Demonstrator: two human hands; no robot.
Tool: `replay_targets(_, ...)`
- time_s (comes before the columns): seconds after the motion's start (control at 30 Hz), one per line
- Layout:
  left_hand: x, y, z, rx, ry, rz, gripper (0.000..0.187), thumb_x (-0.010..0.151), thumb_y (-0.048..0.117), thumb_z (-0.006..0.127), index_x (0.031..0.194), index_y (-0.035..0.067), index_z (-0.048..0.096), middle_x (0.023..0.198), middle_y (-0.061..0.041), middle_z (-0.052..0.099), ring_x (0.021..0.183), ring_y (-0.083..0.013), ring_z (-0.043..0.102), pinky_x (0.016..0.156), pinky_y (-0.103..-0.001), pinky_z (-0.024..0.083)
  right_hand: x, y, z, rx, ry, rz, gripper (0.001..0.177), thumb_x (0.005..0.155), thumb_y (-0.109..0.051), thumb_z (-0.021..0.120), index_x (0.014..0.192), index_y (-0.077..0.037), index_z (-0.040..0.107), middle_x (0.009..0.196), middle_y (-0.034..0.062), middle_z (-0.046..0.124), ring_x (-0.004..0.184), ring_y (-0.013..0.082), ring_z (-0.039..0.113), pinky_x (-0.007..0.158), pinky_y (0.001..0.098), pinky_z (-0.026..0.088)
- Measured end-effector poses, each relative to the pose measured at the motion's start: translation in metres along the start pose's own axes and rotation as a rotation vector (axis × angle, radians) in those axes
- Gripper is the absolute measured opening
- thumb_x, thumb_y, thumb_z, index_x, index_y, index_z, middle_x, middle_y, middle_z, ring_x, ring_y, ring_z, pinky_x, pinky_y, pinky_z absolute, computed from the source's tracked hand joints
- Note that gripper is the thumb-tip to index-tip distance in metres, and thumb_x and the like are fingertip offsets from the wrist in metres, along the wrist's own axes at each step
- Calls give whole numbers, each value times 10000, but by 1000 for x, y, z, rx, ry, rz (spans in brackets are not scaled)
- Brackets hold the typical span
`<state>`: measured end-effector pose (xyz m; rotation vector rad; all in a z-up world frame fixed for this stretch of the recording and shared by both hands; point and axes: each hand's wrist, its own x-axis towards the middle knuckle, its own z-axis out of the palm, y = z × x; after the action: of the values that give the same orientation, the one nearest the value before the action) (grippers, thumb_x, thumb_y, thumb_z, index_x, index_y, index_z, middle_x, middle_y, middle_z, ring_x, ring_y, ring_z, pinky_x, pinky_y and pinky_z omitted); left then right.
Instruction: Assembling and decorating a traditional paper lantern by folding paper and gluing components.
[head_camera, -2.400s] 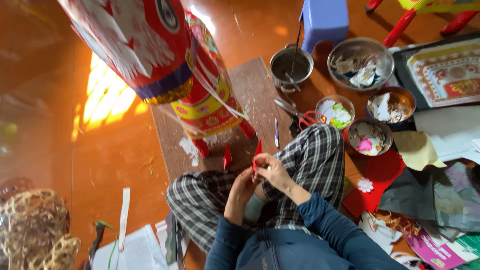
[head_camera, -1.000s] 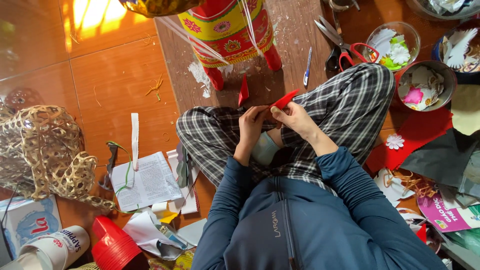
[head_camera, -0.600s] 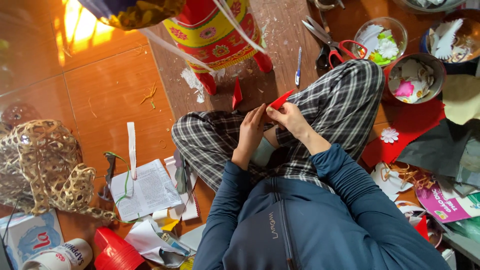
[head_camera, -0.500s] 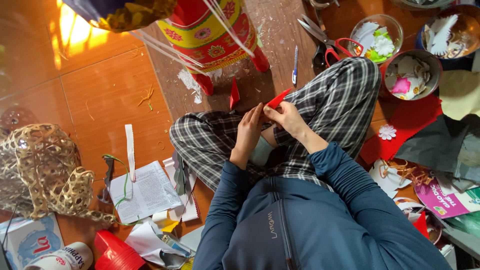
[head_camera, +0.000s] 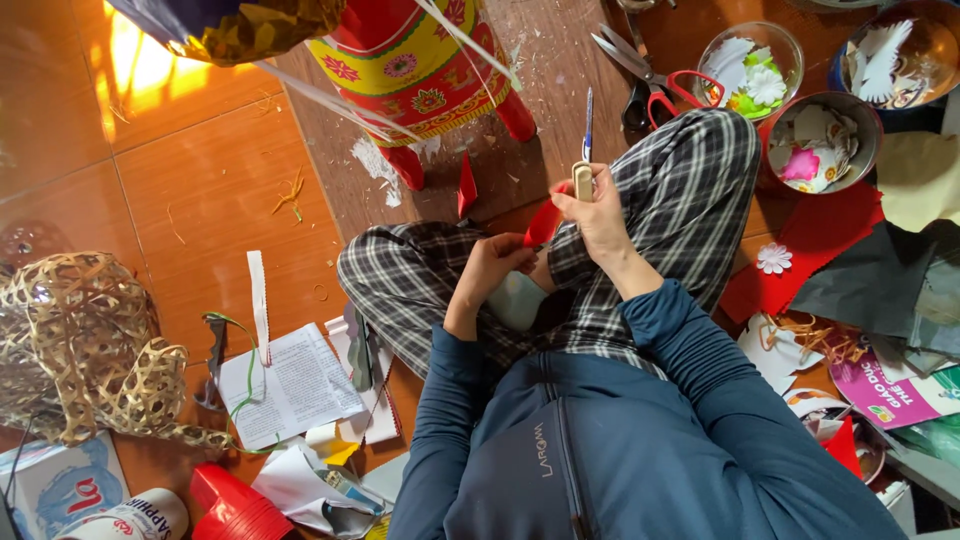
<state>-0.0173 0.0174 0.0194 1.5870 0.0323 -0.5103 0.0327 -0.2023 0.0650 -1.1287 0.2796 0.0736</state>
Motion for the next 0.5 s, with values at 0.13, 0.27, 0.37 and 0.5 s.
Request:
replay_targets(0.13, -2, 37, 5, 58, -79, 29, 559, 969, 233, 896, 1459, 41, 705, 1165, -233, 810, 1090, -297, 787, 919, -451, 633, 5, 14, -7, -53, 21, -22, 579, 874, 35, 890, 1270, -120, 496, 937, 86, 777, 705, 36, 668, 544, 142, 522)
replay_targets(0.27, 16, 22, 18, 145, 61, 106, 377, 1067, 303, 776, 1360, 69, 744, 1202, -201, 776, 1166, -316, 736, 973, -469, 604, 6, 33, -13, -98, -15, -51, 617, 837, 32, 927, 1287, -106, 528, 913, 107, 785, 810, 99, 750, 676, 199, 589)
replay_targets(0.37, 22, 22, 24, 319, 169, 109, 197, 1085, 256, 730, 1172, 121, 843, 988, -105, 835, 978, -247, 808, 823, -384, 636, 7, 34, -16, -96, -4, -85, 593, 824, 51, 927, 1260, -96, 552, 890, 122, 786, 816, 124, 758, 701, 222, 597)
replay_targets(0.5, 15, 50, 30, 425, 216, 133, 198, 1076, 221, 728, 1116, 73, 853, 941, -131, 841, 932, -326, 820, 753, -382, 643, 6, 30, -15, -68, 53, -113, 552, 798, 43, 923, 1209, -98, 583, 865, 119, 794, 817, 120, 753, 721, 226, 584)
